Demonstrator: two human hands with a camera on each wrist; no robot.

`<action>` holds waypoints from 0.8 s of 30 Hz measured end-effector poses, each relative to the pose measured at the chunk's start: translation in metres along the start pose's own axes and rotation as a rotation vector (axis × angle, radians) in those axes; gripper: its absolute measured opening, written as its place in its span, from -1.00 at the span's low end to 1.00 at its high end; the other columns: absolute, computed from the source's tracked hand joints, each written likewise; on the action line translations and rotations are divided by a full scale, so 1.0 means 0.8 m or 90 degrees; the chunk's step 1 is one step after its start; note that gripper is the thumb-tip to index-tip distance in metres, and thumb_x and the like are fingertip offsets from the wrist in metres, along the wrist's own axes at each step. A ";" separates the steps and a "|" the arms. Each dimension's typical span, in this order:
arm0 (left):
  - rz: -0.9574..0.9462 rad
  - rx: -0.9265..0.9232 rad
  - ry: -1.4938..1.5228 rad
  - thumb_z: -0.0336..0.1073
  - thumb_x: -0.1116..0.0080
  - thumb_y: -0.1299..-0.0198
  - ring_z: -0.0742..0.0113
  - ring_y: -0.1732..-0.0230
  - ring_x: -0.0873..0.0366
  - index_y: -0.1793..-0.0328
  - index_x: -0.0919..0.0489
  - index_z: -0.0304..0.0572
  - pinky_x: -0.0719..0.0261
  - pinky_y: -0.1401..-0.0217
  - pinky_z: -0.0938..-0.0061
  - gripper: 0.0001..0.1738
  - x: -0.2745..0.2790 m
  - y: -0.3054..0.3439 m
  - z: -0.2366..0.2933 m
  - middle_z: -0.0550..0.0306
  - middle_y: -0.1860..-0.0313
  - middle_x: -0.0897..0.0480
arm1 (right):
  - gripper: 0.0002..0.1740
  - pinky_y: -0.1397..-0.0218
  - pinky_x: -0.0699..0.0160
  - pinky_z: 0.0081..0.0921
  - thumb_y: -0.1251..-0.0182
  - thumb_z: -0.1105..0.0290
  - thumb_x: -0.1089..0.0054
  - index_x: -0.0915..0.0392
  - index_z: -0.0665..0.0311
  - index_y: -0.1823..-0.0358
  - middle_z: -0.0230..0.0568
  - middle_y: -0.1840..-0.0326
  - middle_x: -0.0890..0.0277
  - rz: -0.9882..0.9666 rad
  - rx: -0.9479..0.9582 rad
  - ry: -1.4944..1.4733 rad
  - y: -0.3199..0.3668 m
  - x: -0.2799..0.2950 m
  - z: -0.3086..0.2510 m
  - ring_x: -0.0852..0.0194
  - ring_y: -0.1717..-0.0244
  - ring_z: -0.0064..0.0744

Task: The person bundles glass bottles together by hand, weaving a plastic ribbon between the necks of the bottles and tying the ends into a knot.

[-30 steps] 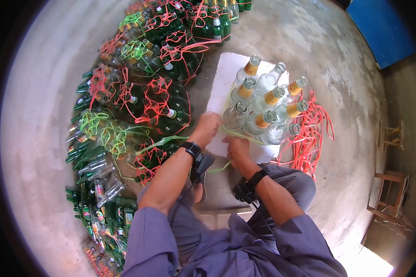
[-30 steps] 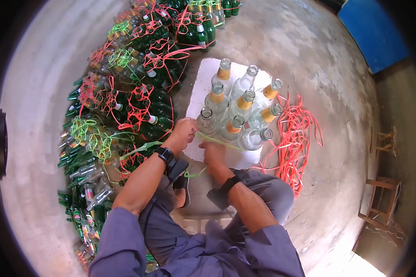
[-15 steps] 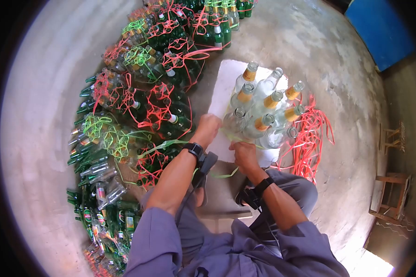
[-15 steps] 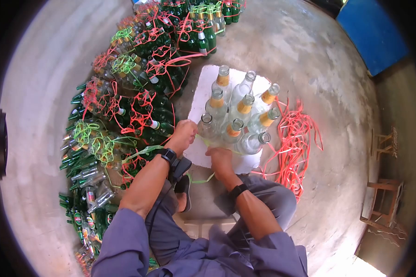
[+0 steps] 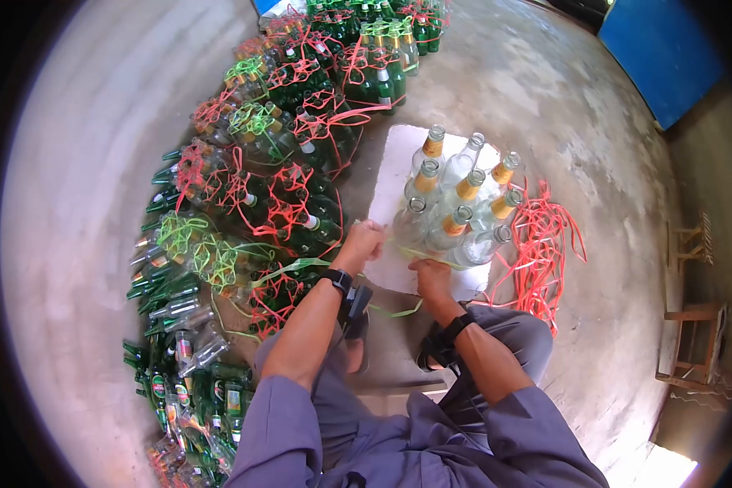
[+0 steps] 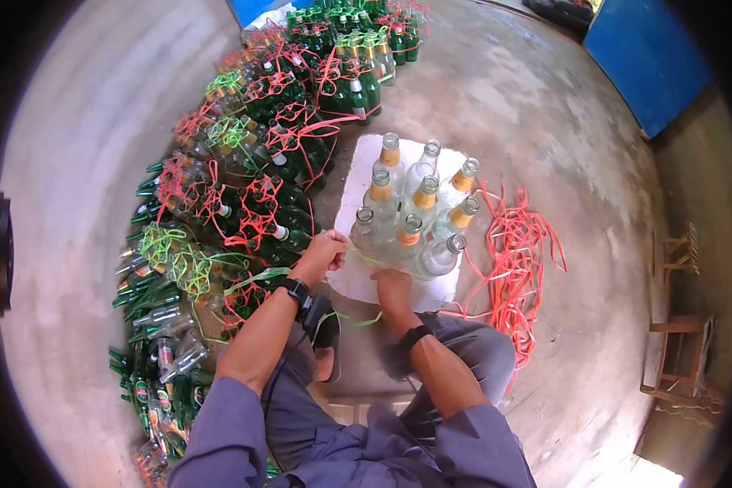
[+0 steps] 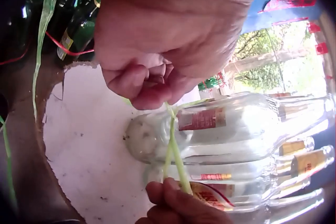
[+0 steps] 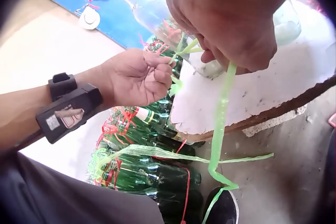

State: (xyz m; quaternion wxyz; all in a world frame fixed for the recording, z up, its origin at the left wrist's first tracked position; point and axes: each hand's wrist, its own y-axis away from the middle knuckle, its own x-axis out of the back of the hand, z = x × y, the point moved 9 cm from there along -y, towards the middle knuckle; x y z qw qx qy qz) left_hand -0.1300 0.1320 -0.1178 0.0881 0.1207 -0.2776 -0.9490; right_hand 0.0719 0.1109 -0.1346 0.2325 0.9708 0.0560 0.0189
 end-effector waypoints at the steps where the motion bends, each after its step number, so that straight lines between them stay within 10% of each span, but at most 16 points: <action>1: -0.002 -0.024 -0.106 -0.43 -0.11 -0.20 0.45 0.70 -0.38 0.24 -0.53 -0.23 -0.19 0.69 0.52 -0.95 0.000 0.002 0.001 0.23 0.62 -0.47 | -0.87 0.66 -0.18 -0.47 -0.20 0.43 -0.24 -0.70 0.34 0.32 -0.41 0.66 -0.28 -0.003 0.001 -0.001 0.006 -0.002 -0.008 -0.18 0.72 -0.51; 3: -0.002 -0.045 -0.212 -0.40 -0.12 -0.24 0.44 0.70 -0.44 0.21 -0.56 -0.28 -0.22 0.69 0.50 -0.91 -0.004 0.013 0.003 0.21 0.61 -0.52 | -0.78 0.06 -0.50 -0.39 -0.07 0.52 -0.12 -0.74 0.48 0.39 0.07 0.29 -0.73 0.038 -0.038 -0.026 0.014 0.001 -0.010 -0.66 0.24 -0.17; 7: -0.002 -0.130 -0.337 -0.43 -0.02 -0.20 0.31 0.68 -0.55 0.26 -0.62 -0.33 -0.42 0.60 0.37 -0.83 -0.025 0.041 0.022 0.07 0.60 -0.63 | -0.76 0.04 -0.48 -0.39 -0.08 0.53 -0.10 -0.74 0.48 0.36 0.09 0.23 -0.73 0.044 -0.090 -0.064 0.020 -0.002 -0.003 -0.65 0.21 -0.14; 10: 0.000 -0.085 -0.351 -0.39 -0.10 -0.22 0.34 0.66 -0.55 0.25 -0.65 -0.36 -0.44 0.56 0.42 -0.83 -0.029 0.046 0.017 0.06 0.54 -0.67 | -0.75 0.09 -0.52 -0.41 -0.10 0.51 -0.13 -0.73 0.49 0.29 0.06 0.24 -0.72 0.015 -0.076 -0.067 0.016 -0.009 0.021 -0.66 0.24 -0.21; 13: 0.017 -0.145 -0.471 -0.35 -0.20 -0.21 0.41 0.65 -0.52 0.29 -0.67 -0.36 -0.43 0.54 0.50 -0.82 -0.027 0.038 0.014 0.07 0.50 -0.69 | -0.80 0.66 -0.07 -0.58 -0.28 0.37 -0.20 -0.65 0.38 0.26 -0.49 0.62 -0.27 -0.120 0.222 0.007 0.017 -0.035 -0.002 -0.11 0.68 -0.63; 15: 0.036 -0.226 -0.584 -0.35 -0.23 -0.17 0.42 0.63 -0.51 0.35 -0.68 -0.35 -0.43 0.53 0.51 -0.82 -0.029 0.035 0.015 0.07 0.49 -0.70 | -0.81 0.61 -0.12 -0.59 -0.31 0.36 -0.21 -0.63 0.37 0.25 -0.46 0.55 -0.33 -0.152 -0.237 -0.227 0.064 -0.059 -0.011 -0.18 0.62 -0.64; 17: 0.058 -0.203 -0.506 -0.30 -0.16 -0.07 0.22 0.56 -0.57 0.44 -0.62 -0.39 -0.48 0.44 0.27 -0.77 -0.021 0.029 0.009 -0.14 0.58 -0.57 | -0.81 0.59 -0.16 -0.59 -0.33 0.36 -0.20 -0.62 0.37 0.25 -0.44 0.52 -0.35 -0.174 -0.245 -0.239 0.071 -0.072 -0.016 -0.21 0.59 -0.63; 24: -0.024 -0.042 -0.218 -0.35 -0.14 -0.09 0.32 0.57 -0.53 0.44 -0.63 -0.35 -0.46 0.49 0.35 -0.82 -0.026 0.036 -0.011 0.00 0.61 -0.61 | -0.79 0.54 -0.29 -0.57 -0.42 0.34 -0.16 -0.61 0.37 0.16 -0.36 0.46 -0.43 -0.216 -0.307 -0.302 0.075 -0.095 -0.002 -0.31 0.53 -0.54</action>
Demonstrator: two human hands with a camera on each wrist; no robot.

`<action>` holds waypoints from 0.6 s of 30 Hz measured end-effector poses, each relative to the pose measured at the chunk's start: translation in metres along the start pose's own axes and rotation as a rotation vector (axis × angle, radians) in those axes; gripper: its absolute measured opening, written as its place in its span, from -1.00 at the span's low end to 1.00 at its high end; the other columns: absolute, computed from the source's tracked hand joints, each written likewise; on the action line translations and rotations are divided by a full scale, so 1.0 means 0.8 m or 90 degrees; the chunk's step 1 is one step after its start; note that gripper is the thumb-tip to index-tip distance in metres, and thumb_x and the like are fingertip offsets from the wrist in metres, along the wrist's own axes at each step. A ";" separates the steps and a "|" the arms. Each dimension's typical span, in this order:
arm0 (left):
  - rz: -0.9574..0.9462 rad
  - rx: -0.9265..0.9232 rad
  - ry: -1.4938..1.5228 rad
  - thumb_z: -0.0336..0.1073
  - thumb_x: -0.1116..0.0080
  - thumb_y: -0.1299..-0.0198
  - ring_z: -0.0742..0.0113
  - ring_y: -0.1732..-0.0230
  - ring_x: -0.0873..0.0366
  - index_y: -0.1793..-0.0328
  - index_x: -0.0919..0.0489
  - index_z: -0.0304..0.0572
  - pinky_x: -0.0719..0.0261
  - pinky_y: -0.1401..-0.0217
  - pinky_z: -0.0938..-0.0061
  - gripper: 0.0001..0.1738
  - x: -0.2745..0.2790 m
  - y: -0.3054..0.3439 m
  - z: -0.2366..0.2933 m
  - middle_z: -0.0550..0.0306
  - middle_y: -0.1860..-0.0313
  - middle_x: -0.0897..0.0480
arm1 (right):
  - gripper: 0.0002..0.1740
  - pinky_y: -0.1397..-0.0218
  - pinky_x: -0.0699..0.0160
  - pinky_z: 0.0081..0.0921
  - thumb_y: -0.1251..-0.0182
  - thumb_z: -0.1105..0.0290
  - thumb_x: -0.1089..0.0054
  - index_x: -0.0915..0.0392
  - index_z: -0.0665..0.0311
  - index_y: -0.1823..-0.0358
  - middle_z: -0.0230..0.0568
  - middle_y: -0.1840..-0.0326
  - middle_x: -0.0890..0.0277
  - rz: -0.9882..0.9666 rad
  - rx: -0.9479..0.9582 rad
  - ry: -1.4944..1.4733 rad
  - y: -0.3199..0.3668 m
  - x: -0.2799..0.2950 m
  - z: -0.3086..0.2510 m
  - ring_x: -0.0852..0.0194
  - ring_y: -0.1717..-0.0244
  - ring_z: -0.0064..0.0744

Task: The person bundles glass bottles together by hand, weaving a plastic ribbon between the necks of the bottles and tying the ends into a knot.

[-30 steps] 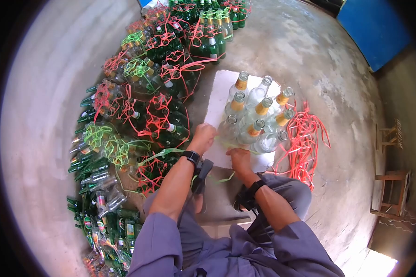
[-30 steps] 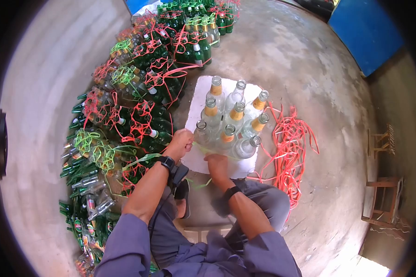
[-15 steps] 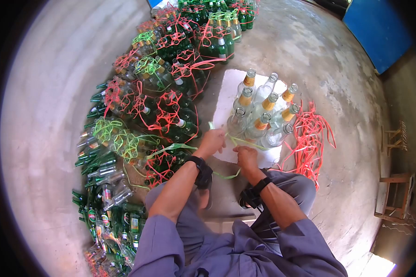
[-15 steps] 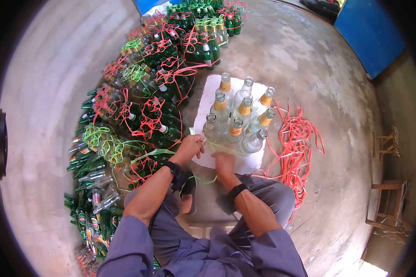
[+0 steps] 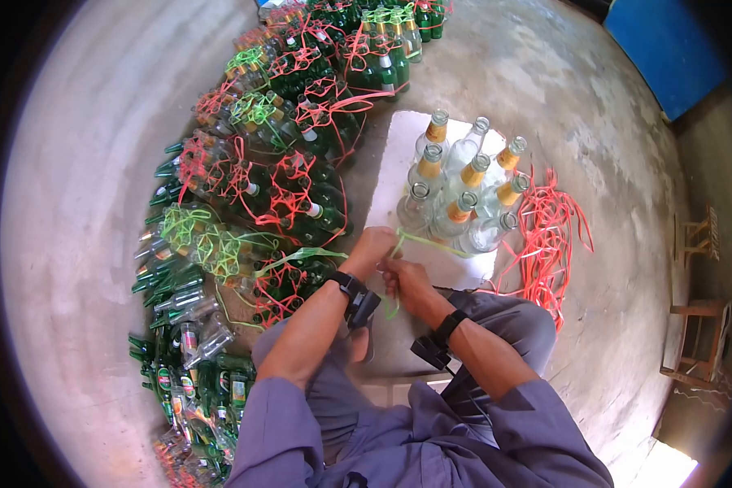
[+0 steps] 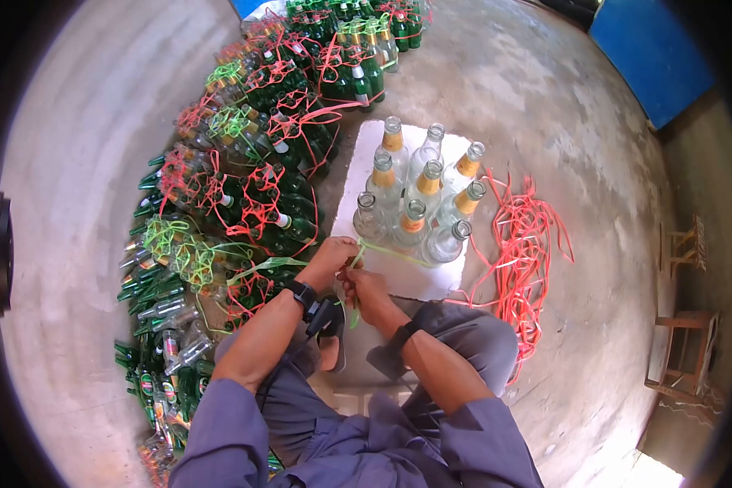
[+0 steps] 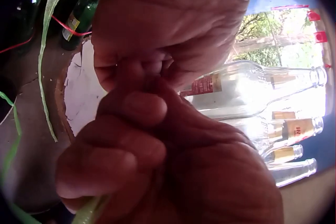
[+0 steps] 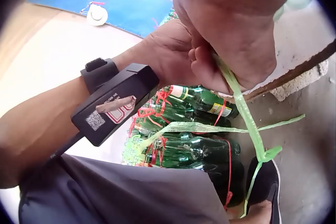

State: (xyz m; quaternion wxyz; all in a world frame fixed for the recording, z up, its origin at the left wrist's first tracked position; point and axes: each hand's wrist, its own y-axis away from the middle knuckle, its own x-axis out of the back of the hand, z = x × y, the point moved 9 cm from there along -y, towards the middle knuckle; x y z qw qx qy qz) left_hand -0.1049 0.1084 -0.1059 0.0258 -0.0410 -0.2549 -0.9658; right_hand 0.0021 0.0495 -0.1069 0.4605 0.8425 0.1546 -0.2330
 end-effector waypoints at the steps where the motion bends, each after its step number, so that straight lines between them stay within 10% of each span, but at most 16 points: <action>1: -0.018 0.038 0.052 -0.35 -0.14 -0.12 0.33 0.59 -0.50 0.43 -0.62 -0.32 -0.43 0.52 0.38 -0.82 -0.004 0.003 -0.003 0.03 0.59 -0.62 | -0.79 0.54 -0.29 -0.57 -0.42 0.34 -0.16 -0.61 0.37 0.16 -0.36 0.46 -0.43 0.001 0.000 -0.001 -0.003 0.003 0.005 -0.31 0.53 -0.54; 7: -0.027 0.059 0.119 -0.33 -0.13 -0.25 0.41 0.67 -0.34 0.46 -0.51 -0.22 -0.21 0.63 0.43 -0.78 -0.013 -0.004 -0.019 0.16 0.64 -0.49 | -0.62 0.55 -0.36 -0.54 -0.30 0.19 -0.29 -0.60 0.38 0.05 -0.24 0.29 -0.55 0.123 -0.089 0.185 0.012 0.033 0.011 -0.45 0.41 -0.50; 9: -0.033 0.055 0.148 -0.33 -0.12 -0.28 0.43 0.68 -0.29 0.49 -0.48 -0.19 -0.14 0.64 0.43 -0.74 -0.013 -0.006 -0.022 0.19 0.65 -0.45 | -0.57 0.37 -0.45 -0.57 -0.25 0.19 -0.30 -0.60 0.39 -0.01 -0.23 0.20 -0.58 0.162 0.046 0.399 -0.010 0.062 -0.008 -0.51 0.26 -0.49; 12: -0.056 0.083 0.188 -0.34 -0.10 -0.29 0.44 0.68 -0.27 0.49 -0.46 -0.18 -0.09 0.63 0.44 -0.74 -0.015 -0.003 -0.023 0.23 0.64 -0.41 | -0.59 0.20 -0.42 -0.59 -0.25 0.24 -0.27 -0.62 0.39 -0.02 -0.27 0.16 -0.60 0.215 0.285 0.314 -0.018 0.070 -0.033 -0.49 0.18 -0.51; 18: -0.058 0.082 0.157 -0.29 -0.18 -0.33 0.51 0.73 -0.26 0.36 -0.53 -0.17 -0.13 0.68 0.55 -0.80 -0.010 0.002 -0.019 0.26 0.62 -0.46 | -0.59 0.21 -0.49 -0.48 -0.28 0.18 -0.23 -0.67 0.40 0.05 -0.20 0.24 -0.65 0.082 0.202 0.248 -0.011 0.026 -0.044 -0.54 0.34 -0.39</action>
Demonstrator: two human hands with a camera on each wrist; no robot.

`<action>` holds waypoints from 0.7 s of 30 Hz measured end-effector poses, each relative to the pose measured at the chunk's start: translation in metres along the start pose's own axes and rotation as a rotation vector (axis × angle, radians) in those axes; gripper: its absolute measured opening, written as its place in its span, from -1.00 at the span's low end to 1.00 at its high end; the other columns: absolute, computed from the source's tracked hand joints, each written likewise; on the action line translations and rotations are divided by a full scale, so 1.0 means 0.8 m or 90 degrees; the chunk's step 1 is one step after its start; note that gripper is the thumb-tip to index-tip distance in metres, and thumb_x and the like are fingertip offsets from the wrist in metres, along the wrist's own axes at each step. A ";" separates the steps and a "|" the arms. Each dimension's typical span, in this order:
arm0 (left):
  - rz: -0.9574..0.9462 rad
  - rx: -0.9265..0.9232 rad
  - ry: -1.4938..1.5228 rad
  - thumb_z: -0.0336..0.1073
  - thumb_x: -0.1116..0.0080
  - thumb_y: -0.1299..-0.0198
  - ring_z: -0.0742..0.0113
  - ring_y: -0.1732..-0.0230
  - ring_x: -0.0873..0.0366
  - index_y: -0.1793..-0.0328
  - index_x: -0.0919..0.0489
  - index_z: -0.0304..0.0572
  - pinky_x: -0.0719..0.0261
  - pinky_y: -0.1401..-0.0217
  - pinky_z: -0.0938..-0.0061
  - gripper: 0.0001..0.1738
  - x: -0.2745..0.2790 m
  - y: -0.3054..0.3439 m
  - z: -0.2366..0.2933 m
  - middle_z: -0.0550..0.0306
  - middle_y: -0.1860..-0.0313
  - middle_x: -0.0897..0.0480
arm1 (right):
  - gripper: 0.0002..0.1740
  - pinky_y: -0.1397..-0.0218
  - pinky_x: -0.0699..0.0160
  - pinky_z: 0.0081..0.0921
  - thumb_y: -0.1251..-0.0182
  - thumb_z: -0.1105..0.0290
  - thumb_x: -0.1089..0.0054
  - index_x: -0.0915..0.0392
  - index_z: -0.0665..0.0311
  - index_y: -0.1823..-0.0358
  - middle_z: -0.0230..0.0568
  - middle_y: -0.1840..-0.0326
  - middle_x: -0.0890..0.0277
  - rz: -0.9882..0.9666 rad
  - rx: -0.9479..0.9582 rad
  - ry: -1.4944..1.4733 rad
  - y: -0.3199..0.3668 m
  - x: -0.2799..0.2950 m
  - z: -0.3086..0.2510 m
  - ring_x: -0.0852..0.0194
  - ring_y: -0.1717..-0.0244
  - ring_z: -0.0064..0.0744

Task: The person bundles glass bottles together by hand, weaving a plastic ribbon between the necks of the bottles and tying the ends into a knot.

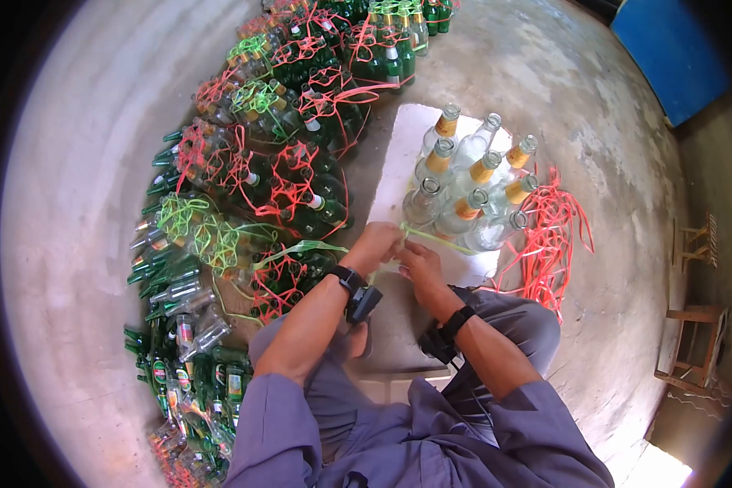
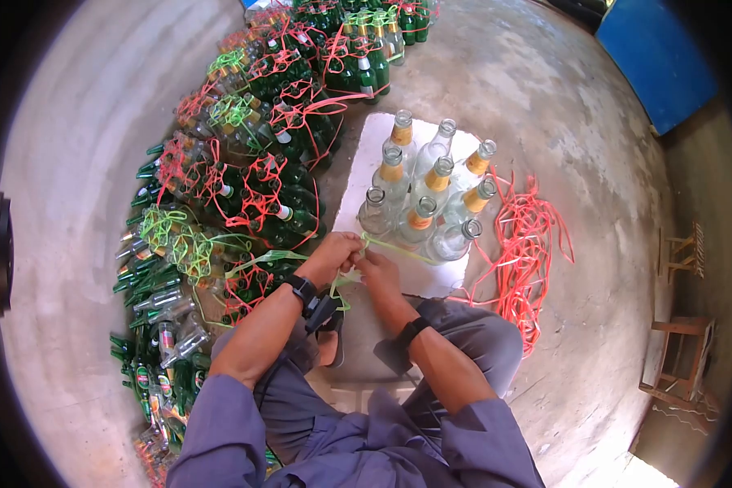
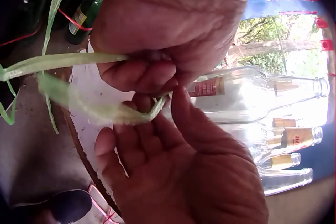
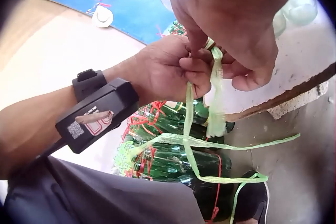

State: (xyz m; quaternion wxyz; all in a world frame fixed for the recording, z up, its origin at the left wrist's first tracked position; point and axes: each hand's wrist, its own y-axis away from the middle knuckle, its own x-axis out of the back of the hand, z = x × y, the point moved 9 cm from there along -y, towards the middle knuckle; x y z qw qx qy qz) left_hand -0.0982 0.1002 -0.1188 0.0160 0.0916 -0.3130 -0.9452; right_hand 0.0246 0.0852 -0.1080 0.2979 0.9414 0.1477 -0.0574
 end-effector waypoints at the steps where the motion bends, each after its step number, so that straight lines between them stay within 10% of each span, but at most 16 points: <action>1: -0.009 0.001 0.005 -0.28 -0.19 -0.34 0.54 0.74 -0.25 0.35 -0.54 -0.16 -0.10 0.70 0.56 -0.80 0.000 0.000 -0.001 0.28 0.62 -0.46 | -0.59 0.21 -0.49 -0.48 -0.28 0.18 -0.23 -0.67 0.40 0.05 -0.20 0.24 -0.65 0.000 -0.001 0.000 -0.004 0.004 0.005 -0.54 0.34 -0.39; 21: -0.050 0.047 0.056 -0.31 -0.24 -0.26 0.60 0.67 -0.31 0.15 -0.57 -0.06 -0.14 0.64 0.66 -0.90 -0.005 0.017 -0.001 0.33 0.54 -0.53 | -0.84 0.64 -0.12 -0.51 -0.22 0.34 -0.27 -0.61 0.26 0.46 -0.38 0.57 -0.39 0.078 -0.138 -0.001 -0.013 0.012 0.012 -0.19 0.68 -0.54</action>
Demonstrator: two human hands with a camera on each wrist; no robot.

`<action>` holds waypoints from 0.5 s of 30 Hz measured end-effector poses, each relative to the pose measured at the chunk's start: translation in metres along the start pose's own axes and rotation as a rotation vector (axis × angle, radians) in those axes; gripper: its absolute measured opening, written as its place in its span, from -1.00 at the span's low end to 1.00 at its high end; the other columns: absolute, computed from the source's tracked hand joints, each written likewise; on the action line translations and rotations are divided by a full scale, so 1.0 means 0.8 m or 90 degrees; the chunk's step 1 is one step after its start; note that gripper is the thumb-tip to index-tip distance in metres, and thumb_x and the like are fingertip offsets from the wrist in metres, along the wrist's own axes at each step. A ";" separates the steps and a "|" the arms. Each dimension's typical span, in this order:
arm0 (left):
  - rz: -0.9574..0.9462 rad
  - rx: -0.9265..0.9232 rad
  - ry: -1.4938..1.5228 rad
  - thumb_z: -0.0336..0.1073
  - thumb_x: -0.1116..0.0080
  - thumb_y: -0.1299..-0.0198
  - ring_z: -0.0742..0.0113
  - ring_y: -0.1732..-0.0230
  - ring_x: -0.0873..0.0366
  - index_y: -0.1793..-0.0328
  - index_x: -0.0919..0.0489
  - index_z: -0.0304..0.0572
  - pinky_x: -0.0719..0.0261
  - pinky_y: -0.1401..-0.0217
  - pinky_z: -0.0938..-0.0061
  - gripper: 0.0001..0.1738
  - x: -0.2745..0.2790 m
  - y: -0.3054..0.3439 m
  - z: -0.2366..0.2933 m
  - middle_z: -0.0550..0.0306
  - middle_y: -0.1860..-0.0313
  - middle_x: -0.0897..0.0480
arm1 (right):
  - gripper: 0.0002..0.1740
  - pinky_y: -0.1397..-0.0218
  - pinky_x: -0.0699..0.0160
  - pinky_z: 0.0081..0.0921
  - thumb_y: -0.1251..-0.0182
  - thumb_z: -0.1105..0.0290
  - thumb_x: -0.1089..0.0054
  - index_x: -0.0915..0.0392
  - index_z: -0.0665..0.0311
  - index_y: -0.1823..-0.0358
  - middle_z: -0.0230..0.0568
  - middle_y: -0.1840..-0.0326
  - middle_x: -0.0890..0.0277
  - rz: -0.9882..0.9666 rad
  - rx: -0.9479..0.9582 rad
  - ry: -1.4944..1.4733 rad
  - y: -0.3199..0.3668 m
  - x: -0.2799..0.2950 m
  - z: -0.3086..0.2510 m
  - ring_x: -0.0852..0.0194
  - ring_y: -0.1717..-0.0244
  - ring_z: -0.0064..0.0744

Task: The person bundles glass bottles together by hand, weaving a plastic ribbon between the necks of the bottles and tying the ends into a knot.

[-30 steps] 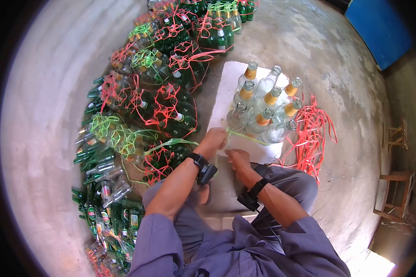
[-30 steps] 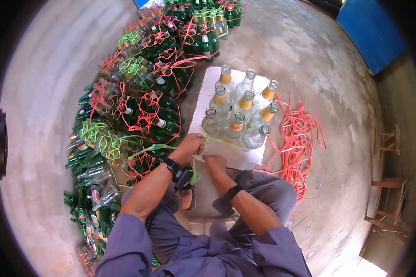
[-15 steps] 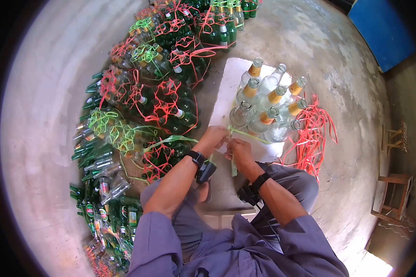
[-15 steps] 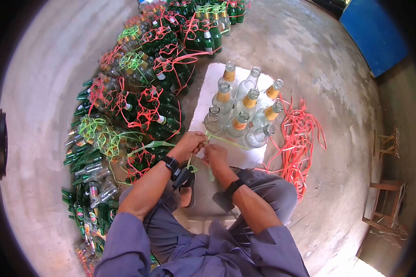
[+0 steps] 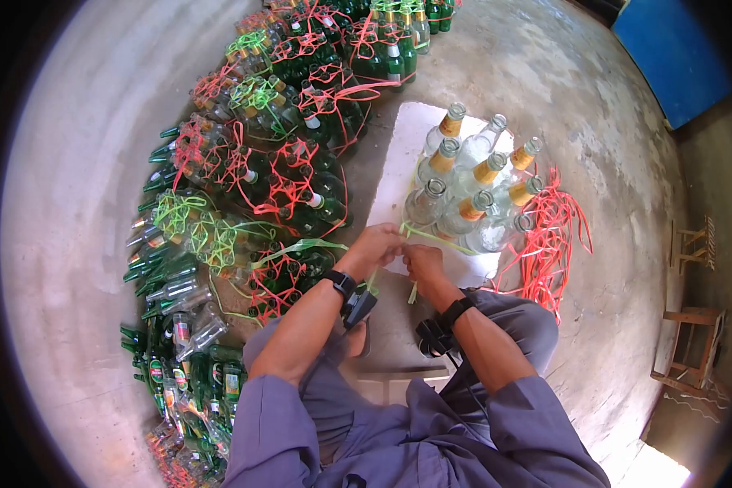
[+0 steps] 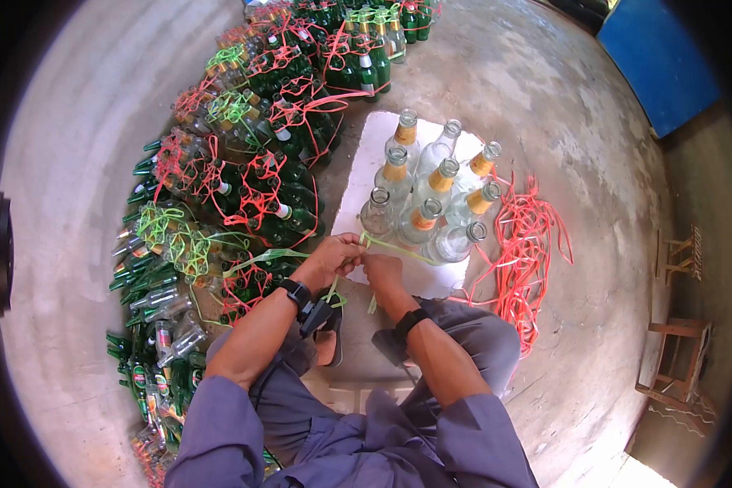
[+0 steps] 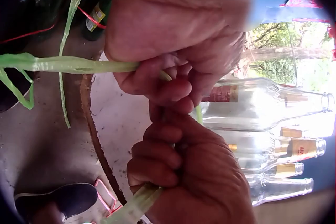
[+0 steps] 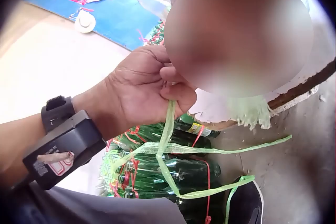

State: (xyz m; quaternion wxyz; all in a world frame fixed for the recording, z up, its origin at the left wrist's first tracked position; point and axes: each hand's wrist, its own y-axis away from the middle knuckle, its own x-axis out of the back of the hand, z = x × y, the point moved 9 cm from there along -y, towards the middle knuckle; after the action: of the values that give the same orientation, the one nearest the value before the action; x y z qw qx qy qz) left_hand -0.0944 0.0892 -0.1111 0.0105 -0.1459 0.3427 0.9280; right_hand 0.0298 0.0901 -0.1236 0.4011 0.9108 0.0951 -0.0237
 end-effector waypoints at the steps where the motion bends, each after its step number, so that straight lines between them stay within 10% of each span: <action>1: -0.005 0.002 0.009 -0.32 -0.25 -0.25 0.59 0.67 -0.32 0.14 -0.57 -0.06 -0.14 0.64 0.66 -0.89 0.000 0.001 0.000 0.33 0.53 -0.54 | -0.84 0.64 -0.12 -0.51 -0.22 0.34 -0.27 -0.61 0.26 0.46 -0.38 0.57 -0.39 0.000 0.000 0.000 0.000 0.000 0.000 -0.19 0.68 -0.54; 10: 0.006 -0.014 0.019 -0.44 -0.24 -0.18 0.59 0.65 -0.36 0.19 -0.58 -0.07 -0.12 0.66 0.67 -0.90 0.005 -0.013 0.002 0.27 0.51 -0.57 | -0.83 0.65 -0.16 -0.52 -0.19 0.36 -0.26 -0.60 0.28 0.49 -0.37 0.58 -0.41 0.007 0.025 0.015 -0.009 0.005 0.001 -0.23 0.69 -0.53; 15: 0.029 -0.033 -0.044 -0.48 -0.18 -0.15 0.60 0.67 -0.35 0.23 -0.64 -0.13 -0.13 0.66 0.67 -0.90 0.011 -0.020 0.005 0.25 0.53 -0.58 | -0.75 0.59 -0.19 -0.50 -0.13 0.33 -0.27 -0.62 0.39 0.57 -0.36 0.63 -0.44 0.030 0.436 0.214 -0.017 0.006 -0.032 -0.31 0.64 -0.54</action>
State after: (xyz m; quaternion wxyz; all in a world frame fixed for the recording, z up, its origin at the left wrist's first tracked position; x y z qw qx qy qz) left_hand -0.1018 0.1035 -0.1205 -0.0024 -0.1060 0.3208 0.9412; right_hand 0.0313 0.1186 -0.1168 0.0527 0.9852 0.1252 0.1048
